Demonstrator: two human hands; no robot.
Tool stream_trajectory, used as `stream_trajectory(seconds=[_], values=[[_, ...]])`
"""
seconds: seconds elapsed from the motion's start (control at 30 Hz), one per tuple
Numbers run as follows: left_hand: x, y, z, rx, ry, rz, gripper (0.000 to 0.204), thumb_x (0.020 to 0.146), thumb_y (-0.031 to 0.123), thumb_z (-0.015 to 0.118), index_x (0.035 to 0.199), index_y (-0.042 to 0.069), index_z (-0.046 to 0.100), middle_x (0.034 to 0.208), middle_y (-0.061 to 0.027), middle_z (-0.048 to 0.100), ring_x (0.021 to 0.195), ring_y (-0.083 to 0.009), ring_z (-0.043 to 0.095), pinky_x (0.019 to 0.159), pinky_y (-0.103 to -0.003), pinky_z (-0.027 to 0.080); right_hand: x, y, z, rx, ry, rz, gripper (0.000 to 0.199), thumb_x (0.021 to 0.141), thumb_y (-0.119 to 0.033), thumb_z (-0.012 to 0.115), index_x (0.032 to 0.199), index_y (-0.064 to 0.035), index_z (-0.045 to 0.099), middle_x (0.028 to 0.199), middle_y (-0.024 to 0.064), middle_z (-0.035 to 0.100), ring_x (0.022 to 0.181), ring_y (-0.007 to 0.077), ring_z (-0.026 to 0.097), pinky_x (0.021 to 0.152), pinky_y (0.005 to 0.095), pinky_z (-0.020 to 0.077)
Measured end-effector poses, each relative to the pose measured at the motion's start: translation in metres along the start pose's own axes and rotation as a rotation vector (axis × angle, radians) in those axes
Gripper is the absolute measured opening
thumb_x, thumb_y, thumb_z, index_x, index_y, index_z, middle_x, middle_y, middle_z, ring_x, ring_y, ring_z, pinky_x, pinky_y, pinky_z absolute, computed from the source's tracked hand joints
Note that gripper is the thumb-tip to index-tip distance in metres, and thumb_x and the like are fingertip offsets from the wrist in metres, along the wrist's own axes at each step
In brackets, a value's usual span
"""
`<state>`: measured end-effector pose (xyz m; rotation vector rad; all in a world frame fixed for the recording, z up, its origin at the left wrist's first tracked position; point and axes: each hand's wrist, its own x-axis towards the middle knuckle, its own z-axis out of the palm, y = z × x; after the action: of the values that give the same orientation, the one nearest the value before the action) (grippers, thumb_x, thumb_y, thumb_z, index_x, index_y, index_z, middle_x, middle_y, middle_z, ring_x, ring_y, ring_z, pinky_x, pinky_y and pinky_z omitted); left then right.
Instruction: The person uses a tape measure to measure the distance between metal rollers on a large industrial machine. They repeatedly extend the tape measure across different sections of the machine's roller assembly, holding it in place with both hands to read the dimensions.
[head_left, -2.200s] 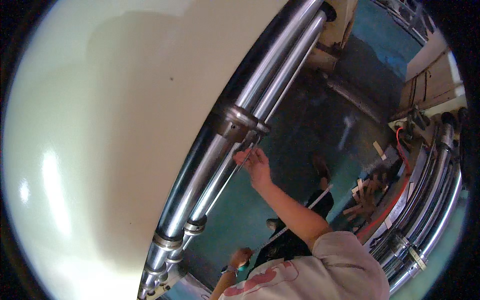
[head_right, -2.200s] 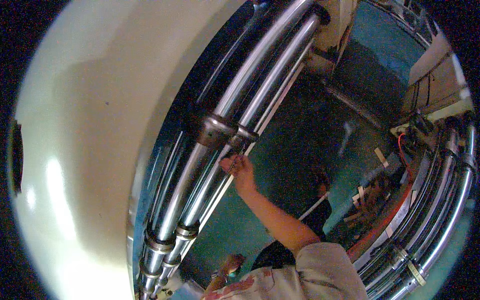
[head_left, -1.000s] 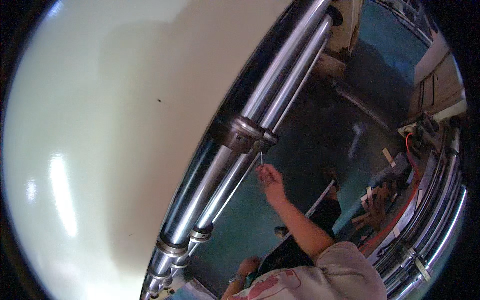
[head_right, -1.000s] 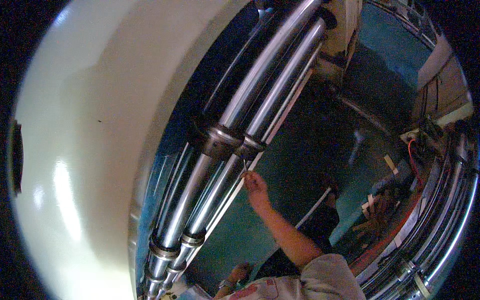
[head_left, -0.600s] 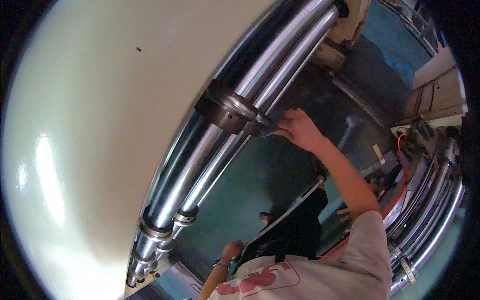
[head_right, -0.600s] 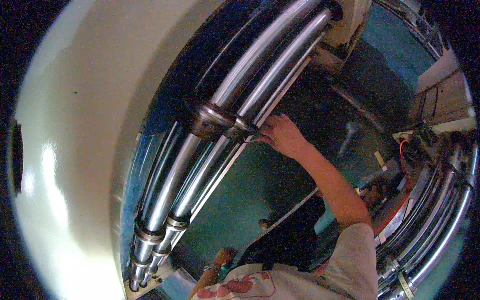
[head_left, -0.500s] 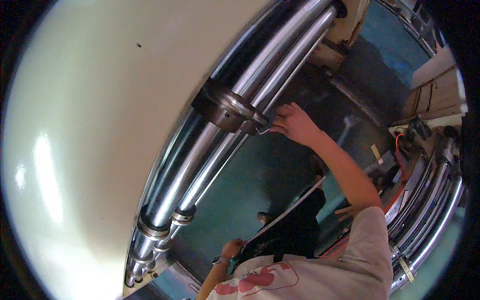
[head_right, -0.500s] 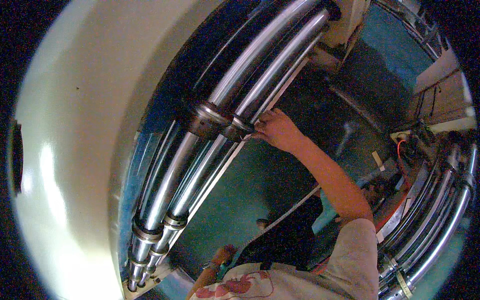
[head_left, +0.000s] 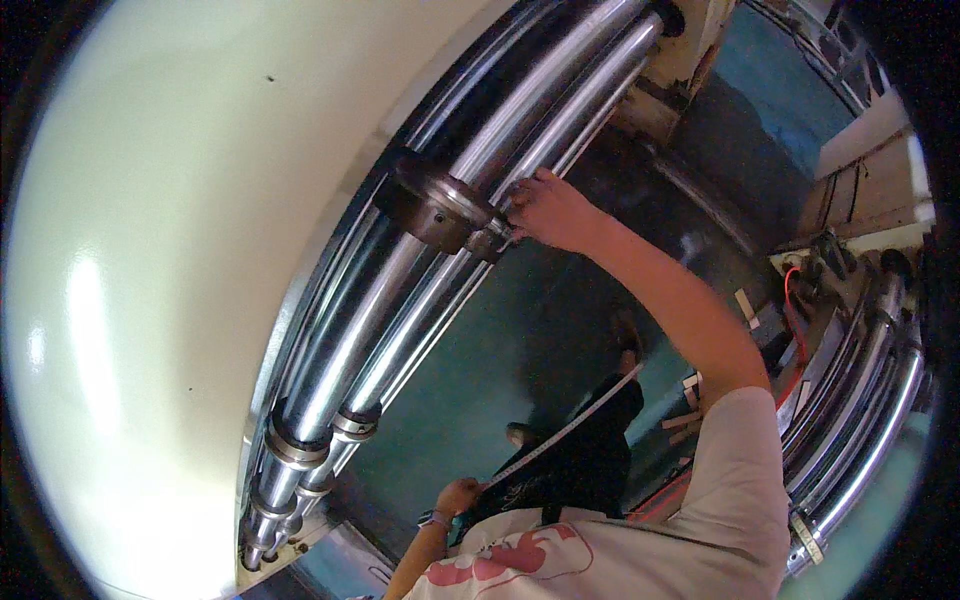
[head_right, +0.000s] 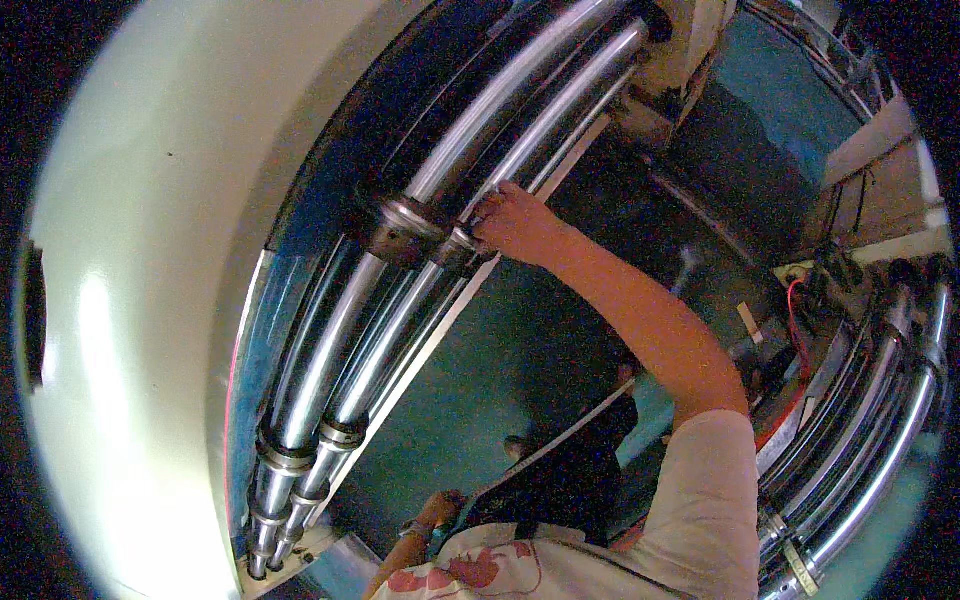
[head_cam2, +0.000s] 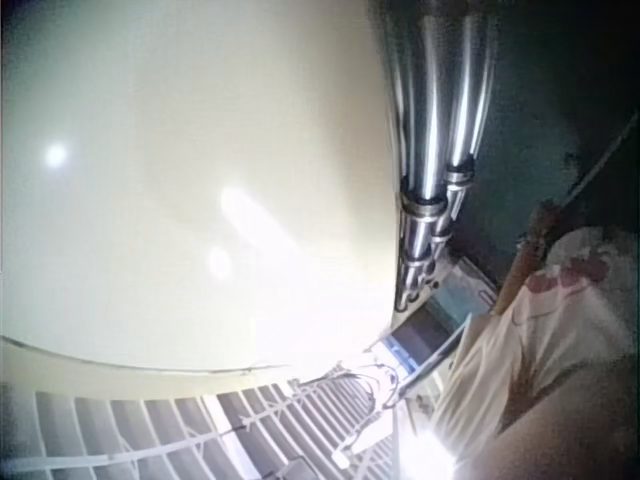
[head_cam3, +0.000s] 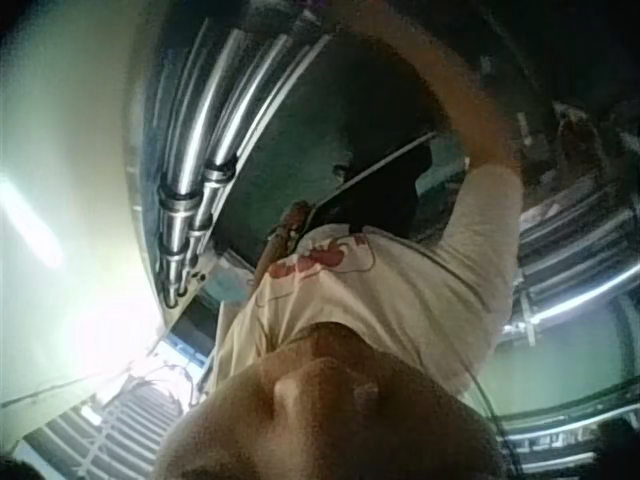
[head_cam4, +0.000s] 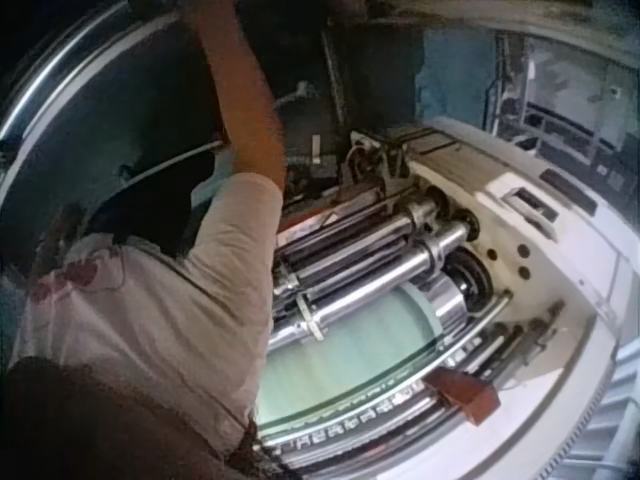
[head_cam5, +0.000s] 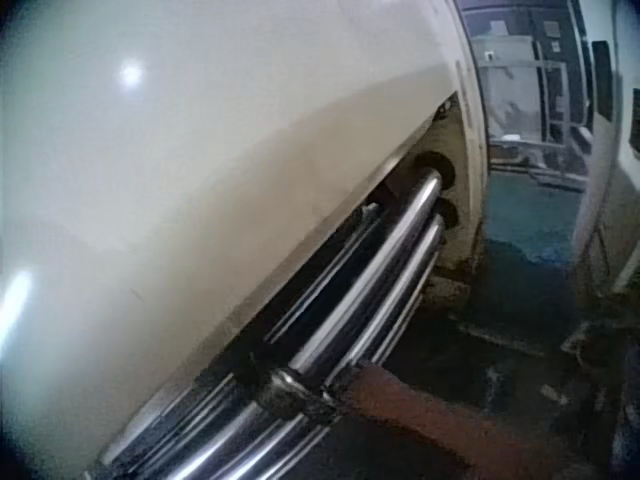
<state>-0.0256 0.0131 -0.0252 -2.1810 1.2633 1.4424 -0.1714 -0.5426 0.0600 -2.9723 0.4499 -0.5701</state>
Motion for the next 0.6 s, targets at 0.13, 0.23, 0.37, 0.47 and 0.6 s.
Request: stream_trajectory(seconds=[0.13,0.23,0.37,0.47,0.6], values=[[-0.016,0.043,-0.04,-0.125,-0.155,-0.183,0.034,0.081,0.039,0.046,0.077,0.006,0.057,0.078,-0.0164,0.058,0.076,-0.036,0.055,0.065,-0.042,0.043,0.019,-0.001,-0.011,-0.15,-0.106,-0.033,0.019,0.065,-0.033,0.058,0.069,-0.0148,0.061,0.082,0.0015,0.057,0.09,0.0174,0.05,0.077,0.0327,0.0341],[0.004,-0.017,0.005,0.115,0.031,0.199,0.031,0.081,0.036,0.045,0.079,0.007,0.056,0.074,-0.0157,0.058,0.073,-0.0358,0.055,0.064,-0.041,0.043,0.023,0.003,-0.006,-0.225,-0.101,-0.089,0.02,0.065,-0.034,0.058,0.07,-0.0146,0.062,0.081,0.0019,0.057,0.09,0.0171,0.05,0.077,0.0333,0.0339],[0.003,0.024,-0.016,-0.083,-0.016,0.031,0.029,0.082,0.035,0.044,0.082,0.008,0.055,0.073,-0.0154,0.058,0.071,-0.0363,0.055,0.061,-0.042,0.042,0.028,-0.002,-0.016,-0.104,-0.118,-0.038,0.022,0.065,-0.034,0.058,0.072,-0.014,0.062,0.086,0.0035,0.056,0.091,0.0192,0.049,0.079,0.0356,0.0332],[0.002,0.038,-0.027,-0.107,-0.031,0.025,0.028,0.081,0.035,0.045,0.082,0.009,0.056,0.074,-0.0152,0.058,0.071,-0.0359,0.055,0.06,-0.043,0.042,0.028,0.002,-0.024,-0.034,-0.206,-0.05,0.021,0.066,-0.034,0.057,0.073,-0.0141,0.062,0.088,0.0042,0.056,0.091,0.0199,0.049,0.08,0.0359,0.033],[0.007,0.027,-0.017,-0.044,0.01,0.069,0.029,0.081,0.037,0.046,0.083,0.01,0.057,0.075,-0.015,0.059,0.071,-0.035,0.056,0.061,-0.043,0.042,0.023,0.005,-0.019,-0.086,-0.224,-0.081,0.019,0.068,-0.031,0.056,0.075,-0.015,0.062,0.087,0.0042,0.056,0.092,0.0195,0.049,0.08,0.0358,0.0328]])
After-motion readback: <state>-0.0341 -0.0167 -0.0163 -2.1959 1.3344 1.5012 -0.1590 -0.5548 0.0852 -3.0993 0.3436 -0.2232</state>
